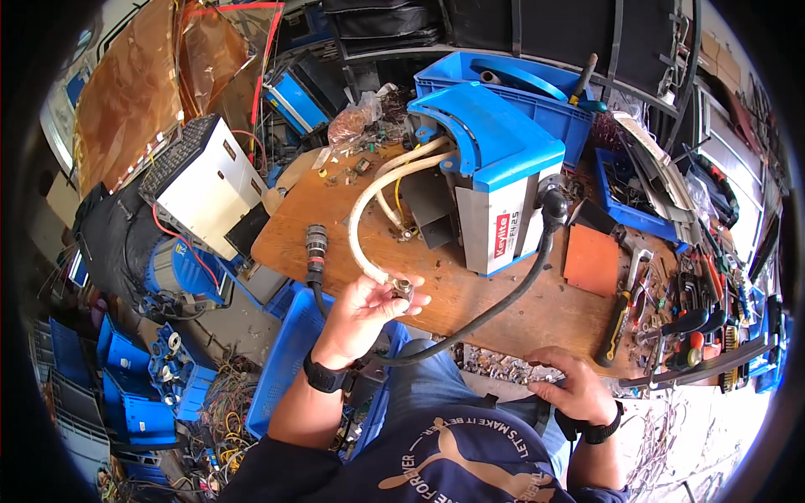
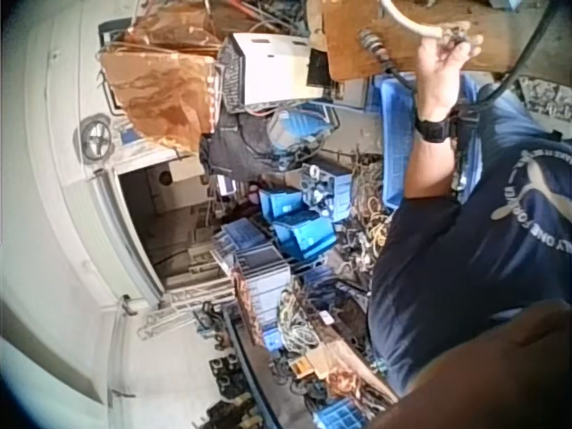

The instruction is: The person uses a screwdriver to remove screws from the blue casing of a Keylite FU25 electric fence energizer. They remove an orange internal panel and then detach the power cord from the device's housing.

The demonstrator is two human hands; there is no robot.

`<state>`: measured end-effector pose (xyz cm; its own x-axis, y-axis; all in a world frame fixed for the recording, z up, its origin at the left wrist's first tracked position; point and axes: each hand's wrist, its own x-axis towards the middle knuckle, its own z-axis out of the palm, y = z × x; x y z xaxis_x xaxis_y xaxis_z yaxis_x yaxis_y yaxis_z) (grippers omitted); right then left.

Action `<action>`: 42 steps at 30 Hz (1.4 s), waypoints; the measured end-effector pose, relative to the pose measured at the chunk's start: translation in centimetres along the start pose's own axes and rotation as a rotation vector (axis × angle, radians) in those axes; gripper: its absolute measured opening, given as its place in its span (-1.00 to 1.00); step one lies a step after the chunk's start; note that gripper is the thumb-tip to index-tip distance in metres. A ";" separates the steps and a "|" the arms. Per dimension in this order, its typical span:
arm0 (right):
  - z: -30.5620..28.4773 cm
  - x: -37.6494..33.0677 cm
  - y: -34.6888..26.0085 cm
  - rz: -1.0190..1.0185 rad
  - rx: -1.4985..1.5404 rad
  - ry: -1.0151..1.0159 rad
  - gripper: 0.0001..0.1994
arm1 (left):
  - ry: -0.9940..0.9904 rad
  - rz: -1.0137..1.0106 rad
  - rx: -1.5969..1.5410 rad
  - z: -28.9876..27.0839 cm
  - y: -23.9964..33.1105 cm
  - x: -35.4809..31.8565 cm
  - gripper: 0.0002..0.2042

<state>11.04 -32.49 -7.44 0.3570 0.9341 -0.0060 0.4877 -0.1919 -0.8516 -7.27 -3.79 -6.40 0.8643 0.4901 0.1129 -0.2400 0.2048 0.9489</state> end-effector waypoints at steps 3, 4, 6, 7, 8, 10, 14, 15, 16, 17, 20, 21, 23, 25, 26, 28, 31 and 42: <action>0.2 0.2 0.1 0.016 -0.011 -0.016 -0.62 | -0.070 0.021 0.141 -0.8 -0.1 0.1 -0.84; 0.3 0.4 -0.1 0.008 -0.011 -0.027 -0.62 | -0.097 0.033 0.191 -1.2 -0.1 0.0 -0.84; 0.4 0.7 -0.3 -0.006 -0.023 -0.039 -0.62 | -0.082 0.014 0.261 -1.4 -0.2 -0.2 -0.84; 0.5 1.1 -0.5 -0.018 -0.035 -0.041 -0.62 | -0.076 0.005 0.297 -1.4 -0.2 -0.3 -0.84; 0.6 1.3 -0.8 -0.023 -0.047 -0.042 -0.63 | -0.058 -0.016 0.305 -1.1 0.0 -0.4 -0.84; 0.8 2.1 -1.1 -0.084 -0.055 -0.029 -0.64 | -0.063 -0.034 0.293 0.0 0.1 -0.5 -0.83; 2.8 5.3 -4.3 -0.214 -0.058 0.200 -0.72 | -0.049 -0.144 0.368 1.9 -0.4 -0.8 -0.81; 3.5 6.7 -4.5 -0.272 -0.113 0.216 -0.75 | -0.032 -0.115 0.349 2.0 -1.1 -1.0 -0.82; 4.4 8.0 -5.1 -0.478 0.048 0.285 -0.77 | -0.037 -0.126 0.372 2.2 -0.5 -1.4 -0.83; 4.9 8.7 -5.4 -0.481 0.045 0.253 -0.78 | 0.020 -0.119 0.383 2.9 -0.4 -1.6 -0.79; 7.3 10.3 -5.3 -0.399 -0.013 0.341 -0.80 | 0.033 -0.022 0.306 2.8 -1.2 -2.2 -0.58; 7.5 10.4 -5.7 -0.367 -0.009 0.320 -0.80 | 0.089 0.066 0.294 2.8 -1.7 -2.1 -0.76; 7.8 10.5 -5.7 -0.377 0.049 0.332 -0.81 | 0.067 0.083 0.360 -0.9 -3.2 -2.3 -0.69; 7.8 10.0 -5.8 -0.335 0.036 0.383 -0.82 | 0.005 -0.092 0.516 -0.5 -1.6 -2.1 -0.83; 8.0 10.2 -5.6 -0.334 0.063 0.388 -0.82 | 0.023 -0.061 0.448 0.9 -1.3 -2.0 -0.89; 8.5 10.6 -5.3 -0.316 0.047 0.391 -0.81 | 0.039 -0.065 0.381 2.4 -0.9 -2.3 -0.83; 8.4 10.8 -5.9 -0.244 -0.020 0.356 -0.80 | 0.068 -0.033 0.390 1.7 -1.9 -2.5 -0.79; 10.8 14.4 -6.6 -0.244 -0.040 0.342 -0.75 | 0.230 0.115 0.657 -1.3 -4.2 -2.4 -0.64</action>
<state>4.40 -14.49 -7.59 0.4681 0.8009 0.3733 0.6190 0.0043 -0.7854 -8.90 -4.74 -11.08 0.7168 0.6593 0.2267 0.0546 -0.3773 0.9245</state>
